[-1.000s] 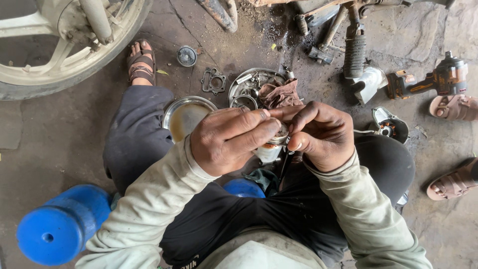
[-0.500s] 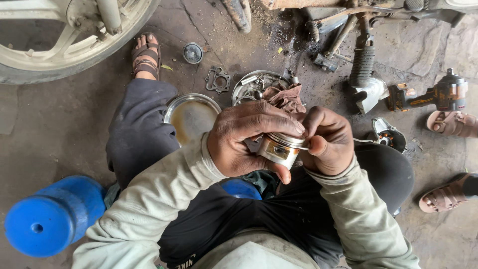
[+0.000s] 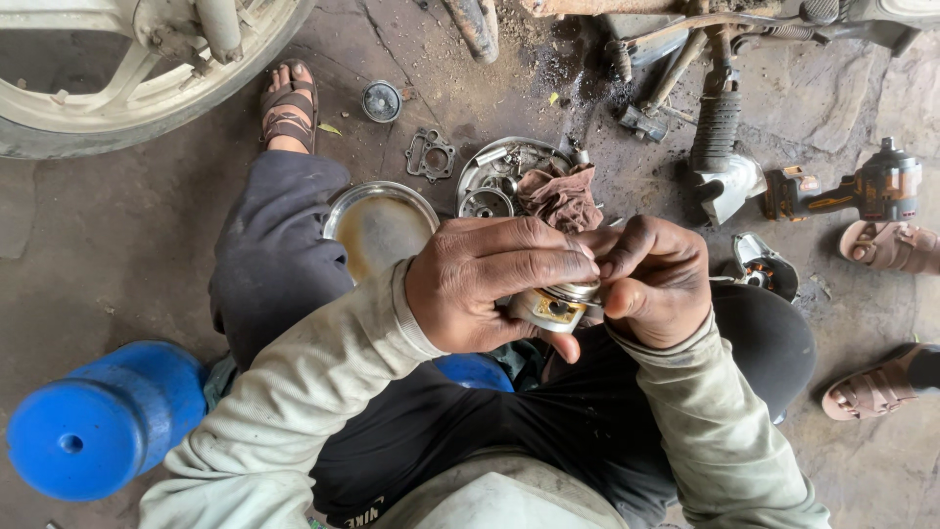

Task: The person holds a metal plate under a disassembled motorcycle engine, then sits on the ground and fits piston rings onto a piston, working the rings around the piston by hand while other engine parts and tools lie on the floor around them.

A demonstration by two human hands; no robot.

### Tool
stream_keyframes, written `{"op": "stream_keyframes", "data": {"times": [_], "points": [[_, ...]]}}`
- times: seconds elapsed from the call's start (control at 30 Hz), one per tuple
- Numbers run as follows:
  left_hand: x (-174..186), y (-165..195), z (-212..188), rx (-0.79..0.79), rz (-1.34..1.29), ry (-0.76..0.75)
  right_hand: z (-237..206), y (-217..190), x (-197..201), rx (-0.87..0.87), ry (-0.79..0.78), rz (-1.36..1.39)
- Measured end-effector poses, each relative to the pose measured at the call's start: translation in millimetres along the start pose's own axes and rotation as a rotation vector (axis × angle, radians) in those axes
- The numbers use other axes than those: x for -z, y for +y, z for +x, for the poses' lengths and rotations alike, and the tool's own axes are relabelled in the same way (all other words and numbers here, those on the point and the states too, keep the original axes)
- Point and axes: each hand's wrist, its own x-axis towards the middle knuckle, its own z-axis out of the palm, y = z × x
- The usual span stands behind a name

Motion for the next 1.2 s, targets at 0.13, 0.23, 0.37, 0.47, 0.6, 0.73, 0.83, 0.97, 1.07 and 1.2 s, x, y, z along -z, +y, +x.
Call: {"op": "stream_keyframes", "data": {"times": [0.13,0.23,0.37,0.47,0.6,0.73,0.83,0.97,1.07,1.2], "points": [[-1.1,2.6,0.8,-0.025,0.327,-0.067,-1.3,0.1,2.4,-0.087,0.169,-0.128],[-4.8,3.0,2.8,0.002,0.36,-0.049,1.2,0.0,2.6,-0.094,0.157,-0.226],[-10.0,-1.8,5.6,0.052,-0.021,0.125,9.6,5.0,-2.3,0.007,-0.002,0.185],[-8.8,-3.9,3.4,0.073,-0.04,0.134,11.7,7.1,-6.5,-0.051,-0.041,0.302],[-0.7,-6.4,-1.4,0.043,0.012,0.058,10.0,2.3,-4.3,-0.076,-0.049,0.213],[1.3,-6.9,-3.6,-0.011,0.078,0.029,10.0,-4.5,2.6,-0.061,-0.055,0.055],[-0.2,-6.6,-3.1,-0.048,0.119,0.02,8.2,-4.4,1.9,-0.072,-0.057,0.056],[1.2,-2.5,-3.0,-0.102,0.425,-0.102,2.7,-6.4,-3.3,-0.07,0.02,-0.143],[-2.7,2.1,-0.2,-0.104,0.651,-0.129,3.6,-7.4,-5.2,-0.087,0.094,-0.268],[-2.9,-4.4,7.9,-0.024,0.26,0.021,8.3,-0.7,-5.4,-0.074,0.017,0.113]]}}
